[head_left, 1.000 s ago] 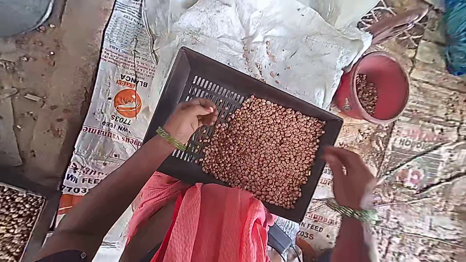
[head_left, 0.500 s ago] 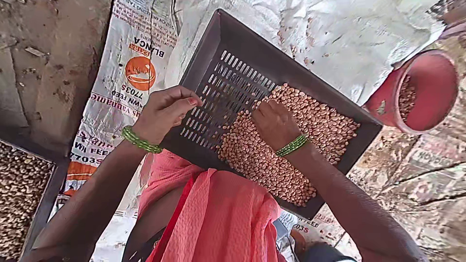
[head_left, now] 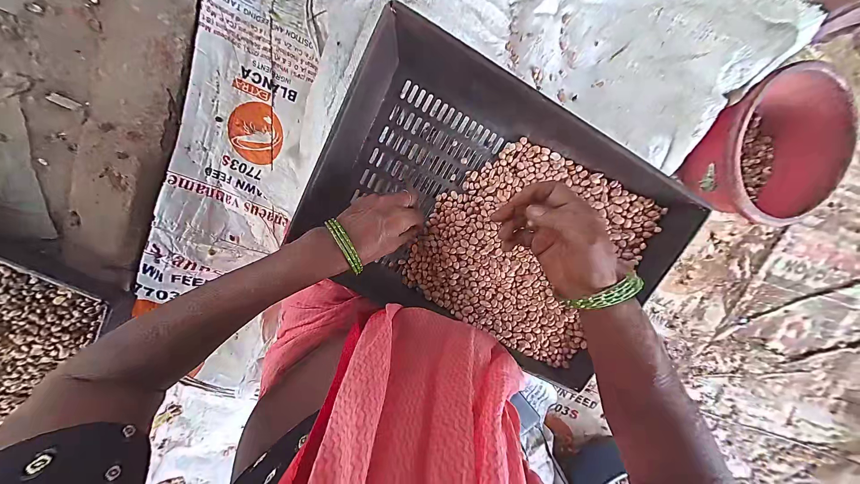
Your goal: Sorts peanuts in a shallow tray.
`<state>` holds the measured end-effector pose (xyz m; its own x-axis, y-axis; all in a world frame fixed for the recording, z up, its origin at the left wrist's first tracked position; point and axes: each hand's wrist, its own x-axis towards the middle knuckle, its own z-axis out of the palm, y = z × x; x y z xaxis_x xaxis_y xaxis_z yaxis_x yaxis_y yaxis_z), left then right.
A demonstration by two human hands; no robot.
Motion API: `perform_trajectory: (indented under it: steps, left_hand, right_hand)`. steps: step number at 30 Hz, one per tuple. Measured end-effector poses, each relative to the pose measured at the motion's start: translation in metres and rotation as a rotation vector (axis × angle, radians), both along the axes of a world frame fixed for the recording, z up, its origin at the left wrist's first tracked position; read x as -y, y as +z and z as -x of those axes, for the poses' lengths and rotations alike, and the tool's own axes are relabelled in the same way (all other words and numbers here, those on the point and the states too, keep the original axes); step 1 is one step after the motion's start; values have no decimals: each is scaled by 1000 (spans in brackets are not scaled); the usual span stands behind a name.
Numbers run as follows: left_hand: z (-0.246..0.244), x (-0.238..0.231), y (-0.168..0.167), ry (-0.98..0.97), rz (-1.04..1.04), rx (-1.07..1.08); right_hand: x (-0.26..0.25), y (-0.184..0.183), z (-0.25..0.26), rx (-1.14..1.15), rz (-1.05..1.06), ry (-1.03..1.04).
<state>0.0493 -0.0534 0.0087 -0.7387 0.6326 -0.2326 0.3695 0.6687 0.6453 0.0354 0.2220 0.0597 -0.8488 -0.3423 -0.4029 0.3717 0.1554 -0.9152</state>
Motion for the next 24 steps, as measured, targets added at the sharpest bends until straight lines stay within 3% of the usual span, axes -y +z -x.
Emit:
perform_trajectory:
  steps: [2, 5, 7, 9, 12, 15, 17, 20, 22, 24]
  left_hand:
    - [-8, -4, -10, -26, -5, -131]
    - [-12, -7, -9, -62, 73, -222]
    - [-12, -7, -5, -66, 128, -192]
    - [-6, -3, 6, 47, 83, -11]
    - [1, 18, 17, 393, -335, 197]
    - [4, 37, 32, 655, -742, 590]
    - [3, 49, 38, 697, -842, 694]
    - [4, 58, 37, 699, -816, 658]
    - [6, 56, 37, 674, -709, 556]
    - [7, 46, 38, 573, -577, 411]
  right_hand:
    - [6, 2, -12, -110, -215, 129]
    - [23, -6, -26, -460, -544, 309]
    - [35, -13, -32, -622, -654, 437]
    - [47, -23, -37, -742, -724, 532]
    - [60, -27, -38, -794, -840, 698]
    - [67, -32, -39, -873, -926, 740]
    - [65, -39, -40, -933, -919, 701]
    - [59, -51, -40, -957, -839, 579]
    - [53, -45, -35, -723, -652, 384]
    - [44, -28, -26, -300, -321, 125]
